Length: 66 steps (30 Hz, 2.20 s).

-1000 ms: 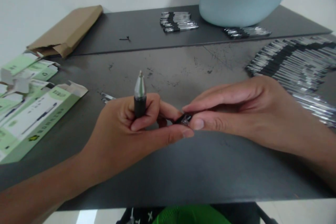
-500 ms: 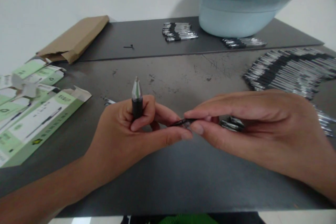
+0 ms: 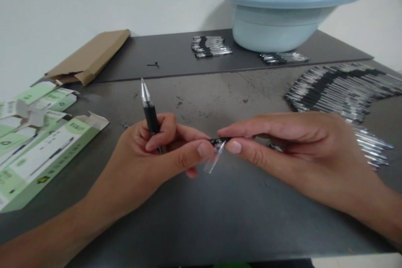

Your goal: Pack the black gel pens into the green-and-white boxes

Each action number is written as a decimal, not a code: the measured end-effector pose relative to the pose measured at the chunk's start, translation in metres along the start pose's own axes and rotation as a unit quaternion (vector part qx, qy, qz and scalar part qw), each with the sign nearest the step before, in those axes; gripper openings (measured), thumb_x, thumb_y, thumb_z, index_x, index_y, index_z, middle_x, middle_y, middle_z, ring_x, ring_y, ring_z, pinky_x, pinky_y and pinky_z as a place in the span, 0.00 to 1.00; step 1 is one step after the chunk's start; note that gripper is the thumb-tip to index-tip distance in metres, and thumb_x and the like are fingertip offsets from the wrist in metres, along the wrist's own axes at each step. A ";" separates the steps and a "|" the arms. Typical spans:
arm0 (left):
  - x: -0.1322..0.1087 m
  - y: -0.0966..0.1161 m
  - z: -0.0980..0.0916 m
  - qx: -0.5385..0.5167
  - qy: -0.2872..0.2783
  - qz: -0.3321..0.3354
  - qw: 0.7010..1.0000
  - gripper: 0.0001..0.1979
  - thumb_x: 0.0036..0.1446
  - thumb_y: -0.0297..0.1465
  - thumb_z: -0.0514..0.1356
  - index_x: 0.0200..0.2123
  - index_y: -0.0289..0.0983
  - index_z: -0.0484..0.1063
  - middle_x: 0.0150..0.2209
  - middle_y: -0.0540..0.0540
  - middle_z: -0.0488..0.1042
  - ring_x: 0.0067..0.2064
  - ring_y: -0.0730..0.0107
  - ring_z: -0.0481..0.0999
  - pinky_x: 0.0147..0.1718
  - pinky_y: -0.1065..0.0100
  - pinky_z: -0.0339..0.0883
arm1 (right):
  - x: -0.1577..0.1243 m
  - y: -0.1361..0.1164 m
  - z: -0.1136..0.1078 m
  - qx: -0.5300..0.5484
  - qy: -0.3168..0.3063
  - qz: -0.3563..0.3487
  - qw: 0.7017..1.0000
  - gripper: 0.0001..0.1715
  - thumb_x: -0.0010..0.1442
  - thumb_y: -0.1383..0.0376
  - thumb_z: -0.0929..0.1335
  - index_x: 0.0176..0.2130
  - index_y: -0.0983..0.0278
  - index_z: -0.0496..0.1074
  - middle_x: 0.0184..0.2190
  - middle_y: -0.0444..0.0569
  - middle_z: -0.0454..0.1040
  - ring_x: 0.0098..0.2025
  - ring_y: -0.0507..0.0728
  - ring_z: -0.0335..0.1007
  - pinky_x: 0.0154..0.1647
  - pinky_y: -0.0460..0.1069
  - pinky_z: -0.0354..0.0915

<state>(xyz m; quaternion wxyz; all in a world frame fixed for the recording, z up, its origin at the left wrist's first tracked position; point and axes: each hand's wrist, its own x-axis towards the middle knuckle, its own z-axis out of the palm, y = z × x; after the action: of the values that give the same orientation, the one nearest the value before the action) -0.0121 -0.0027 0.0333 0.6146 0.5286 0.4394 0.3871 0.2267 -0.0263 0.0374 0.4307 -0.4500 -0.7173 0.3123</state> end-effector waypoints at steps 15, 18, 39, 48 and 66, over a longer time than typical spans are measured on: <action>0.013 -0.019 0.003 -0.069 0.021 -0.110 0.991 0.36 0.50 0.33 0.82 0.23 0.41 0.51 0.24 0.52 0.79 0.30 0.70 0.83 0.27 0.74 0.73 | 0.001 0.026 0.029 0.099 0.018 0.084 0.991 0.09 0.58 0.63 0.82 0.41 0.57 0.89 0.33 0.45 0.88 0.33 0.55 0.85 0.35 0.47 0.81; 0.015 -0.021 0.002 -0.072 0.027 -0.099 0.992 0.36 0.51 0.32 0.82 0.23 0.41 0.51 0.24 0.53 0.79 0.31 0.71 0.83 0.30 0.73 0.75 | 0.003 0.028 0.028 0.162 -0.006 0.140 0.977 0.12 0.58 0.59 0.83 0.43 0.57 0.90 0.34 0.46 0.89 0.31 0.55 0.85 0.29 0.45 0.80; 0.018 -0.030 0.003 -0.005 0.087 0.053 0.995 0.34 0.57 0.36 0.78 0.24 0.41 0.51 0.42 0.49 0.89 0.46 0.63 0.87 0.52 0.63 0.80 | 0.013 0.022 0.040 0.318 0.035 0.225 0.920 0.20 0.51 0.59 0.88 0.44 0.55 0.90 0.38 0.47 0.90 0.40 0.58 0.91 0.35 0.45 0.86; 0.020 -0.036 0.006 -0.035 0.086 0.053 0.994 0.34 0.59 0.37 0.77 0.24 0.41 0.51 0.35 0.52 0.85 0.39 0.70 0.84 0.44 0.70 0.78 | 0.015 0.023 0.044 0.340 0.049 0.225 0.912 0.20 0.49 0.60 0.88 0.43 0.56 0.90 0.36 0.46 0.90 0.39 0.54 0.89 0.38 0.42 0.84; 0.006 -0.017 0.009 0.036 0.059 0.052 0.996 0.33 0.57 0.33 0.78 0.22 0.40 0.52 0.41 0.47 0.91 0.44 0.63 0.90 0.39 0.70 0.82 | 0.006 0.024 0.031 0.181 0.097 0.096 0.974 0.12 0.60 0.58 0.84 0.45 0.51 0.90 0.37 0.43 0.90 0.38 0.54 0.89 0.40 0.45 0.84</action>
<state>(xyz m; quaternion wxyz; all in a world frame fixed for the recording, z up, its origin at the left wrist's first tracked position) -0.0012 -0.0023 0.0166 0.5470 0.5486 0.4608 0.4329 0.2064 -0.0125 0.0057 0.5408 -0.4595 -0.5571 0.4312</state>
